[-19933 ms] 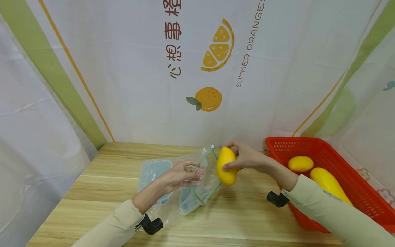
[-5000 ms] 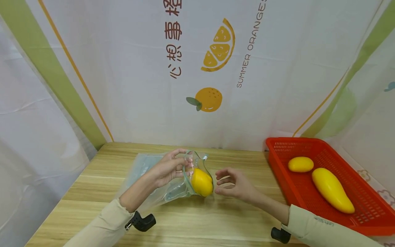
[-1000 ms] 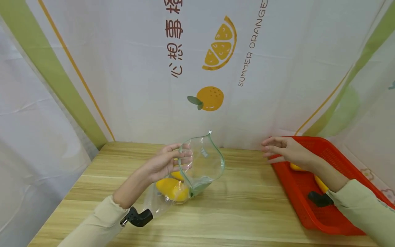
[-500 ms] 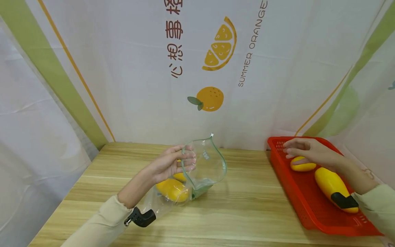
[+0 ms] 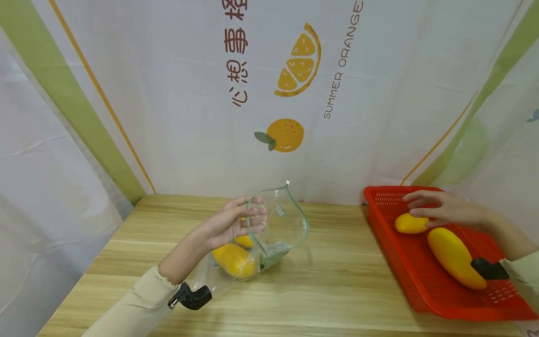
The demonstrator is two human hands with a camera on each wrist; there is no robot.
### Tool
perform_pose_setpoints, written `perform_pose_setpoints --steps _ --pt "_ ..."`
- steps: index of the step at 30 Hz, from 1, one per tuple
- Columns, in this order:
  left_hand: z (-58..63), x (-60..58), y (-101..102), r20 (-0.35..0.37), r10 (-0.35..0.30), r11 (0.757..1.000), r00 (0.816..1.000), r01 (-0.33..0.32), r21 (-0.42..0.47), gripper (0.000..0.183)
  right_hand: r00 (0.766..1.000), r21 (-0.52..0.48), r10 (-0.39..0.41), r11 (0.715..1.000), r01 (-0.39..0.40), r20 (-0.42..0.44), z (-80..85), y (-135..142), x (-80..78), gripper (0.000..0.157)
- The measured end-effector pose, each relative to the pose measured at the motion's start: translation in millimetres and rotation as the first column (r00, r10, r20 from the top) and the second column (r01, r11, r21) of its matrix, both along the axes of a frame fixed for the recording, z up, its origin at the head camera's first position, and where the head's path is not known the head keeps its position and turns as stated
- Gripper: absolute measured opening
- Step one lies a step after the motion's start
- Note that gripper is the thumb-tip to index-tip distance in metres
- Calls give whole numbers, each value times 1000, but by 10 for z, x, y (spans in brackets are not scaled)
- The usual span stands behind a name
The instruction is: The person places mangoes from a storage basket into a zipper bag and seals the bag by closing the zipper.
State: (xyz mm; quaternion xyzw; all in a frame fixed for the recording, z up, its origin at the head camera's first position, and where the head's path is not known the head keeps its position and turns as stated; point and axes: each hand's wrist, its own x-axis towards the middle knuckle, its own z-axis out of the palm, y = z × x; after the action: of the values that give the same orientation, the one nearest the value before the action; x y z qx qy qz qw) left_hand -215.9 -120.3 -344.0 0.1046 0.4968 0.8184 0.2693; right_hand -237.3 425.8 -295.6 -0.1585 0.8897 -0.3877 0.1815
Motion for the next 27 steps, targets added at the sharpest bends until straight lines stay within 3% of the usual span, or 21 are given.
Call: perform_pose_setpoints --steps 6,10,14,19,22,27 --pt "11 21 1 2 0 1000 1000 0 -10 35 998 172 7 985 4 -63 -11 36 -20 58" --pt "9 26 -3 -5 -6 1000 1000 6 -11 35 989 267 59 964 -21 -133 -64 43 -61 62" --pt "9 23 -8 -9 -11 1000 1000 11 -7 36 964 315 137 947 -60 -227 -162 78 -134 64" --pt "15 22 -11 -13 -12 1000 1000 12 -16 42 918 419 219 906 -65 -330 -310 102 -231 68" --pt "18 24 -14 -10 -13 1000 1000 13 -19 40 905 463 253 883 -72 -342 -370 80 -260 73" --pt "13 30 -16 -9 -13 1000 1000 13 -16 33 911 490 260 869 -76 -319 -468 22 -289 80"
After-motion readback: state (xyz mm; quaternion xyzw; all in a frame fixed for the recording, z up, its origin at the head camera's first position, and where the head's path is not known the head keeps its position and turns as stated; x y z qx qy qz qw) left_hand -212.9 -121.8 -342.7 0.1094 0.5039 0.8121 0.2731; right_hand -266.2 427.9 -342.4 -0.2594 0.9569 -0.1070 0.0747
